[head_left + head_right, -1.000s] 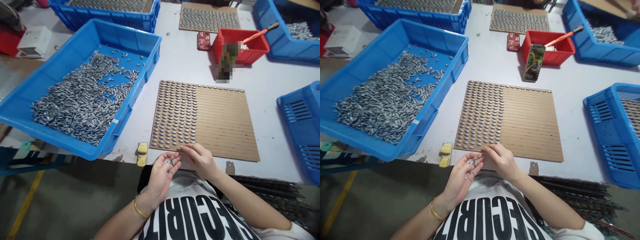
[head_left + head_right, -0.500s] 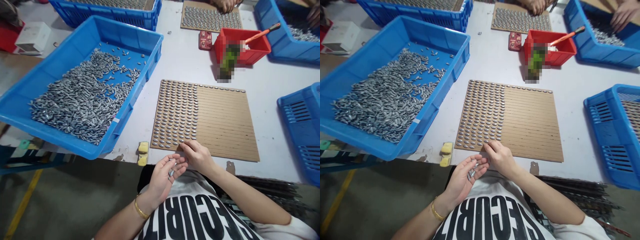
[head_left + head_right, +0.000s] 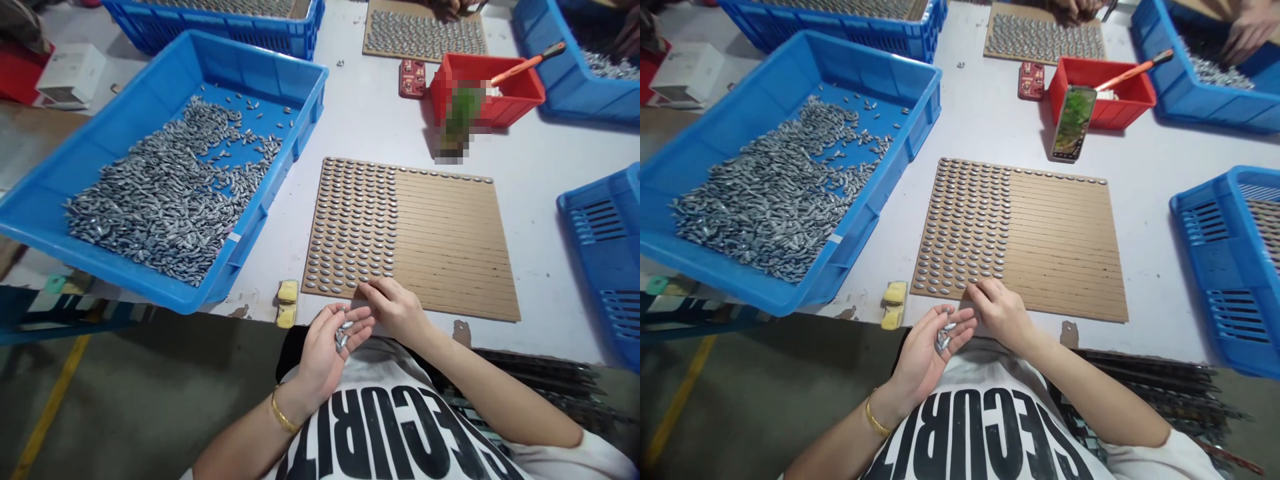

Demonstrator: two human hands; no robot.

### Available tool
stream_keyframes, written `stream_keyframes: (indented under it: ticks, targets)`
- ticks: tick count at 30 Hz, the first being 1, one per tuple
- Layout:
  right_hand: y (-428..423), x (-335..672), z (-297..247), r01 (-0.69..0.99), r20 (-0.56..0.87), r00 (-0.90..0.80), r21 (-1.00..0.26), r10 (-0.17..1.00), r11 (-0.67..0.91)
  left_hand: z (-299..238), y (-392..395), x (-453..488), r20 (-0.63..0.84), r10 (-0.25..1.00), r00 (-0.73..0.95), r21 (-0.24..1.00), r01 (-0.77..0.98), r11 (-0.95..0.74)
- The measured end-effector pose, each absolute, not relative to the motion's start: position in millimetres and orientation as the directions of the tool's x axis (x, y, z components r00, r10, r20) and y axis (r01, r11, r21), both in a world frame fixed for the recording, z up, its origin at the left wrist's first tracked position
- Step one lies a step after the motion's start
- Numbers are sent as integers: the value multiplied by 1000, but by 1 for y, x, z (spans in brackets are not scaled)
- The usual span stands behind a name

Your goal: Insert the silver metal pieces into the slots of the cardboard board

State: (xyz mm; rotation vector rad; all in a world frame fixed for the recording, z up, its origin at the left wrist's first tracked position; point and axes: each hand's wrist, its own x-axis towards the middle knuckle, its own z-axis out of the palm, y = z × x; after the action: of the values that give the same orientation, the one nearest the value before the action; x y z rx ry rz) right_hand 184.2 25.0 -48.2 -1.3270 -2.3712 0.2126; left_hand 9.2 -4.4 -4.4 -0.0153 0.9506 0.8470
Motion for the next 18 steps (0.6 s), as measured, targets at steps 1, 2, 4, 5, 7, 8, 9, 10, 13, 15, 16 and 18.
stream_keyframes:
  ticks: [1,2,4,5,7,8,9,10,13,15,16,18]
  targets:
    - [25,184,-46,777,284,-443,-350,850,523,-4,-5,9,-713,634,299,347,-635,690]
    - [24,184,-44,769,294,-420,-387,858,509,-4,-5,9,-706,638,308,357,-623,696]
    - [22,186,-36,724,318,-378,-483,869,492,-4,-5,10,-697,641,321,386,-586,712]
    - [20,186,-31,689,326,-370,-531,870,492,-5,-5,10,-694,644,320,404,-568,717]
    - [16,188,-21,613,321,-401,-602,858,512,-7,-5,11,-685,660,307,449,-535,715]
    - [13,188,-16,581,310,-436,-619,845,528,-9,-5,11,-678,671,300,473,-521,710]
    - [11,189,-13,561,296,-472,-627,831,541,-11,-5,12,-669,682,296,495,-506,706]
    - [8,190,-10,551,279,-503,-626,818,552,-13,-5,13,-660,689,298,515,-489,704]
    - [2,192,-10,578,255,-538,-582,803,572,-17,-5,16,-645,690,327,540,-444,715]
    - [-1,195,-13,601,267,-550,-531,791,597,-18,-5,17,-643,678,357,533,-428,730]
    - [-2,196,-15,602,277,-565,-506,777,618,-18,-5,18,-646,669,368,524,-424,739]
    - [-4,198,-18,588,290,-603,-468,743,659,-18,-5,19,-658,651,378,504,-422,754]
